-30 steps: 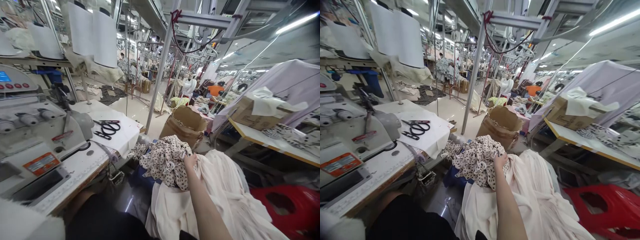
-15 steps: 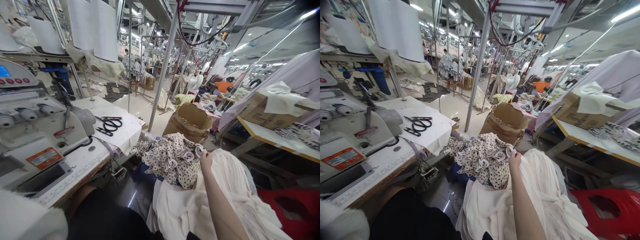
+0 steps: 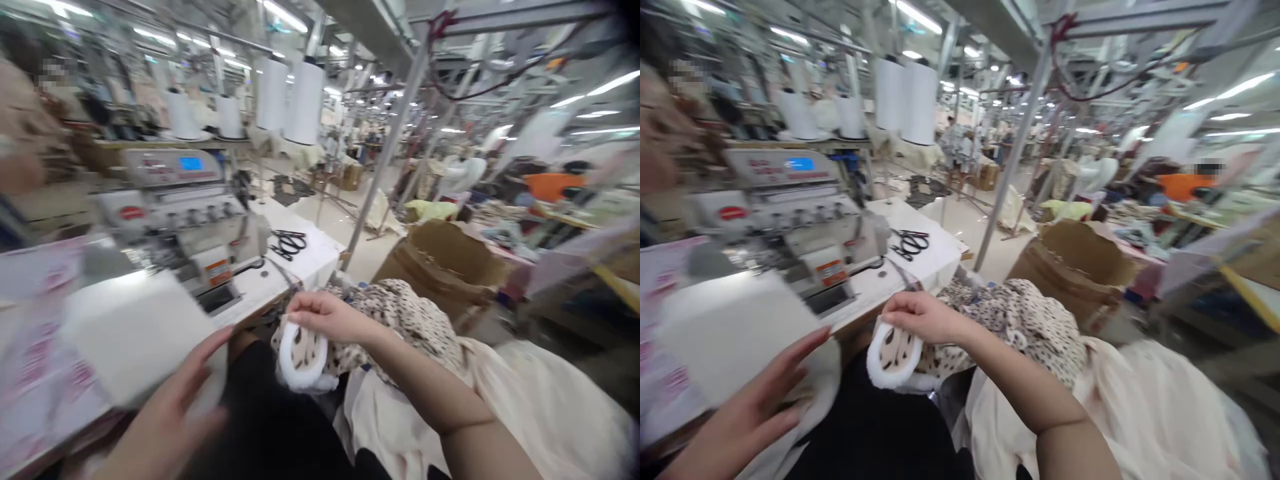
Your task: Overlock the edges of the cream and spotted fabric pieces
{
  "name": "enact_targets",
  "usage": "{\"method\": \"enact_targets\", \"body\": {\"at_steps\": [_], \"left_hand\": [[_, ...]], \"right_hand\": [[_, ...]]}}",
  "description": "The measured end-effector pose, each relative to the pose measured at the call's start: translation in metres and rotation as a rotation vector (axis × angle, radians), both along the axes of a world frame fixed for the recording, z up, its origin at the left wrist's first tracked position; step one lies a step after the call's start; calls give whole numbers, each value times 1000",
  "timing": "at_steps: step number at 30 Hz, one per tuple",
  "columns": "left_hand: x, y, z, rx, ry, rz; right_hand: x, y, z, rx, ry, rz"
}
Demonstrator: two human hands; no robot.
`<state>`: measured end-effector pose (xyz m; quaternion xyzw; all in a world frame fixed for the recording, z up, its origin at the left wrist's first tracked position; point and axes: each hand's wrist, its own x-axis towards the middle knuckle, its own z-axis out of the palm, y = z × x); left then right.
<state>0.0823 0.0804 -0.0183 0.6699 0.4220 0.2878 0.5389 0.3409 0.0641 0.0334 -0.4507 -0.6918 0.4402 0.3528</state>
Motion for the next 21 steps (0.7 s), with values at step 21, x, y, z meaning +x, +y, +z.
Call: {"method": "enact_targets", "body": {"at_steps": [21], "left_hand": [[-158, -34, -5, -468, -361, 402]], "right_hand": [[-149, 14, -111, -768, 558, 446]]}}
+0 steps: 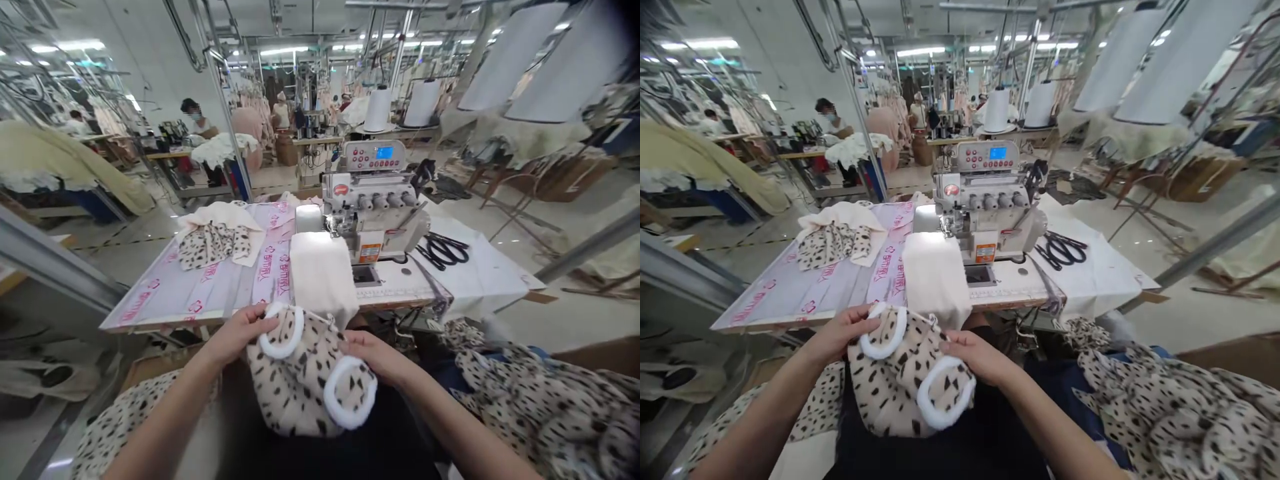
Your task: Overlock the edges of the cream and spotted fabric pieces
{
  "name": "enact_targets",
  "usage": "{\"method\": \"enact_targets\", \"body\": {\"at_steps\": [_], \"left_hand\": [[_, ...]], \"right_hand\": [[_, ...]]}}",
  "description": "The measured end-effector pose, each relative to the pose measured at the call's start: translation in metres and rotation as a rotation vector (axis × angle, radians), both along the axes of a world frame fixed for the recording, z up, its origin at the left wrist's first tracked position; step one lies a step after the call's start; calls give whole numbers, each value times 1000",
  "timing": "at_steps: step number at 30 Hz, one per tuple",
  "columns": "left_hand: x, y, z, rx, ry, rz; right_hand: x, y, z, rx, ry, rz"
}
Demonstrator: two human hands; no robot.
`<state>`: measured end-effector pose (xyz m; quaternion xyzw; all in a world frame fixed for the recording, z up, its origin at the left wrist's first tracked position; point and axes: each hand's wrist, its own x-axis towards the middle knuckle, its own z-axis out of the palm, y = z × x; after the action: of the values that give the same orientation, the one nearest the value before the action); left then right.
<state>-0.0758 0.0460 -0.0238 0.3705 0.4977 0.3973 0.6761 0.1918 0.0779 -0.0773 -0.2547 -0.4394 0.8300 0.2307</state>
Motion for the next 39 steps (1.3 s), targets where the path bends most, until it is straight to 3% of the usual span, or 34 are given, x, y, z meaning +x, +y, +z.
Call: {"method": "enact_targets", "body": {"at_steps": [3, 7, 12, 23, 32, 39], "left_hand": [[-10, -2, -11, -32, 54, 24], [-19, -2, -19, -114, 63, 107], [-26, 0, -25, -161, 48, 104], [-40, 6, -46, -82, 89, 66], [-30, 9, -34, -114, 114, 125], [-25, 9, -14, -123, 70, 79]], "right_hand": [[-2, 0, -6, -115, 22, -94], [6, 4, -7, -142, 26, -51], [17, 9, -9, 14, -57, 67], [22, 17, -14, 137, -164, -39], [30, 19, -14, 40, -103, 58], [36, 23, -15, -1, -136, 84]]}}
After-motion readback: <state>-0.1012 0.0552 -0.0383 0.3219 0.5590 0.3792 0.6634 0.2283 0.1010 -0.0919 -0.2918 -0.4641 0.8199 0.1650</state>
